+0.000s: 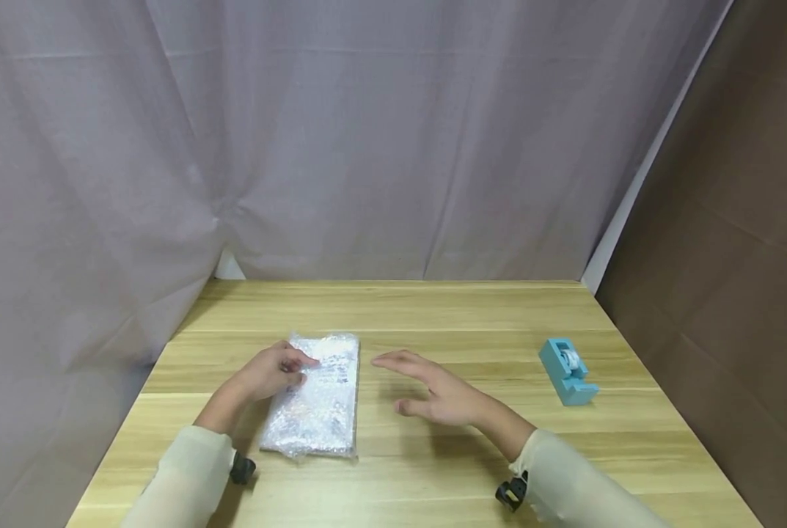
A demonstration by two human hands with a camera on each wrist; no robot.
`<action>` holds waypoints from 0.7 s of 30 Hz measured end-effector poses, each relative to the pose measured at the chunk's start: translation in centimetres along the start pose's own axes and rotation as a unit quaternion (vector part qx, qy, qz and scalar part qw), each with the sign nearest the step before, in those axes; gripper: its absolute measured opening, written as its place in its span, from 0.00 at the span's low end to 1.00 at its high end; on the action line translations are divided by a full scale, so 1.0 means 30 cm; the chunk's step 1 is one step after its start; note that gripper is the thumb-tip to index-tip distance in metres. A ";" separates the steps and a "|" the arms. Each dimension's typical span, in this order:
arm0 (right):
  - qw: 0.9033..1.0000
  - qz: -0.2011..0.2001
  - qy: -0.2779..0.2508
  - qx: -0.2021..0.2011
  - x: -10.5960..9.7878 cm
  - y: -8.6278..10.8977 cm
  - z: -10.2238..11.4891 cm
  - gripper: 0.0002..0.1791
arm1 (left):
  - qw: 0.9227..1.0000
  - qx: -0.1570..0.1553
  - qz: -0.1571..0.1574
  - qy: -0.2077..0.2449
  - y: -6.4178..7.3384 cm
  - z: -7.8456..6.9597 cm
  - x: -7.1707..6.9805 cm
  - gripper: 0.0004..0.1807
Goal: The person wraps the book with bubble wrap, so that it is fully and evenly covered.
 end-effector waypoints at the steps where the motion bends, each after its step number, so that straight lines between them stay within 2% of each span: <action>1: 1.000 0.004 -0.002 0.002 0.009 -0.005 -0.001 0.44 | 1.000 -0.004 0.000 0.002 0.000 0.002 0.000 0.16; 7: 0.999 0.029 -0.008 0.020 0.057 -0.031 0.003 0.45 | 1.000 -0.010 -0.002 -0.005 0.002 0.002 -0.002 0.16; 17: 0.997 0.064 0.010 0.047 0.125 -0.060 0.013 0.46 | 1.000 -0.005 -0.001 -0.008 0.006 -0.016 -0.009 0.16; 21: 0.996 0.073 0.011 0.044 0.149 -0.078 0.021 0.46 | 1.000 -0.002 -0.003 -0.015 0.003 -0.017 -0.009 0.16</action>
Point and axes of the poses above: each hand's wrist, its own y-axis away from the middle knuckle, its own x-axis out of the palm, z = x × y, the point moved 9 cm from there along -y, towards the middle knuckle, and after that the axes turned 1 degree about z, right-handed, at the moved point
